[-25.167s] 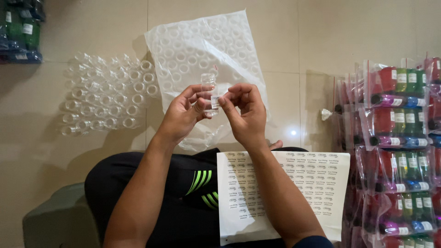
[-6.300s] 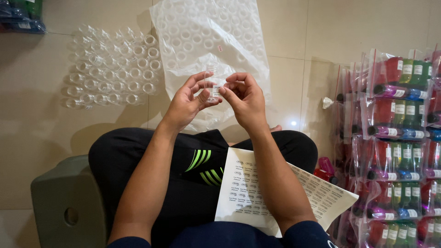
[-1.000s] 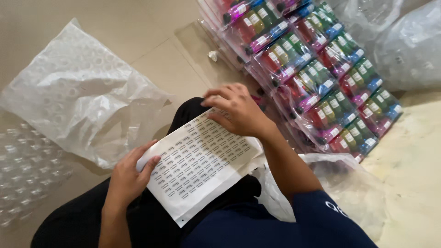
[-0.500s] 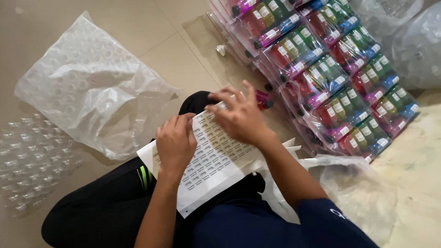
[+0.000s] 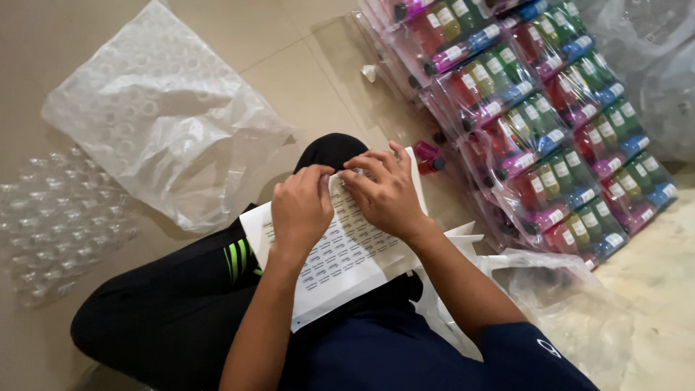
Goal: The person sits cross-legged on the floor and repeatedly picks up small, clear plastic bottles from a bubble wrap sheet. They apply small white labels to the sides of the bottles by hand, referencing a printed sheet of labels on their lap, and then place the labeled bottles back onto the bubble wrap.
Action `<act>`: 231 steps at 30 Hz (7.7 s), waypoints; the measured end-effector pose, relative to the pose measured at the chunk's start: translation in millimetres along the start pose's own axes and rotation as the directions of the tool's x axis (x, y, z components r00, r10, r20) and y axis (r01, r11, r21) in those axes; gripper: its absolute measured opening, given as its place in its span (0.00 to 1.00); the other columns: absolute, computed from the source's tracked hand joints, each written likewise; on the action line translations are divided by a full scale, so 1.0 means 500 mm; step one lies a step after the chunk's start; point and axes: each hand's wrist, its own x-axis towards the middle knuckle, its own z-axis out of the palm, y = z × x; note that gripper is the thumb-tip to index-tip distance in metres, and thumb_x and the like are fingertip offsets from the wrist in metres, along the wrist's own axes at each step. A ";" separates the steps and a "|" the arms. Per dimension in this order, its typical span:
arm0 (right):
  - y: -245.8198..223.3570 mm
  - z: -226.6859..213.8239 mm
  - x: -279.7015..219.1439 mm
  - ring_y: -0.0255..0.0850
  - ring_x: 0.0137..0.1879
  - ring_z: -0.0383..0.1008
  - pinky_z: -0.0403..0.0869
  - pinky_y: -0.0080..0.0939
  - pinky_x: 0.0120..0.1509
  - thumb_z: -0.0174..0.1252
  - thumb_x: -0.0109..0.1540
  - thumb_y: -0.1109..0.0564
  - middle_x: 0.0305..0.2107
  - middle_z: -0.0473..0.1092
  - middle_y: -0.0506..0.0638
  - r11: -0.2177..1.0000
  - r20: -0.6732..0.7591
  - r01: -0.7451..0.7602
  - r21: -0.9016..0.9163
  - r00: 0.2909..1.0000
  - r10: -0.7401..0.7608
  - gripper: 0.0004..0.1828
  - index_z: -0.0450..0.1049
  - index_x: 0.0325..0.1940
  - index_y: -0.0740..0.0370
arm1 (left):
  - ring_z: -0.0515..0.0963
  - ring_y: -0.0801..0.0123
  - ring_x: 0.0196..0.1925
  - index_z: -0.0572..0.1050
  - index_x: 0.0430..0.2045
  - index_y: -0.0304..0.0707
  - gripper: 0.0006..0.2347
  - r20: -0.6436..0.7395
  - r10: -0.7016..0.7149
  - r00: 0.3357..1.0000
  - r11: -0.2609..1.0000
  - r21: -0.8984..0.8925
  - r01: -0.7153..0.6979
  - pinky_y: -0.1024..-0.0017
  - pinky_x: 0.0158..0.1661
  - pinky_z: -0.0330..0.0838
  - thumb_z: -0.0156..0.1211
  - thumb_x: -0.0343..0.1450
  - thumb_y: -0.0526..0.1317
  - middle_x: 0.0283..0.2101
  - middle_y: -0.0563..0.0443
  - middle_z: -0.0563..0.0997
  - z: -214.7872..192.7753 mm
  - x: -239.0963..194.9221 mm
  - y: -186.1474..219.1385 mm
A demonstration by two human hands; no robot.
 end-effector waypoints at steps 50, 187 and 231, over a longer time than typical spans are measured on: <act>-0.025 0.007 -0.040 0.44 0.61 0.83 0.79 0.44 0.72 0.58 0.80 0.56 0.54 0.80 0.53 0.848 0.206 -0.331 0.414 0.942 0.267 0.06 0.75 0.59 0.59 | 0.70 0.41 0.71 0.83 0.54 0.49 0.13 -0.200 -0.460 0.865 0.611 0.636 0.472 0.23 0.60 0.58 0.50 0.81 0.41 0.68 0.42 0.77 0.174 0.134 -0.826; -0.206 0.445 0.419 0.33 0.46 0.81 0.76 0.30 0.48 0.80 0.71 0.53 0.43 0.81 0.48 0.524 0.481 -0.477 0.705 0.865 0.141 0.22 0.76 0.61 0.59 | 0.92 0.55 0.59 0.76 0.75 0.29 0.19 0.172 -0.455 0.874 -0.167 -0.980 0.106 0.55 0.60 0.92 0.61 0.88 0.38 0.61 0.39 0.85 -0.101 0.054 -0.518; 0.022 0.428 0.515 0.30 0.47 0.80 0.84 0.31 0.56 0.62 0.80 0.54 0.41 0.78 0.39 0.253 0.176 -0.610 0.751 0.554 0.814 0.08 0.76 0.46 0.52 | 0.88 0.61 0.33 0.80 0.50 0.44 0.15 -0.525 -0.402 0.751 0.891 -0.033 0.454 0.58 0.40 0.83 0.83 0.73 0.35 0.51 0.47 0.91 -0.414 0.104 -0.826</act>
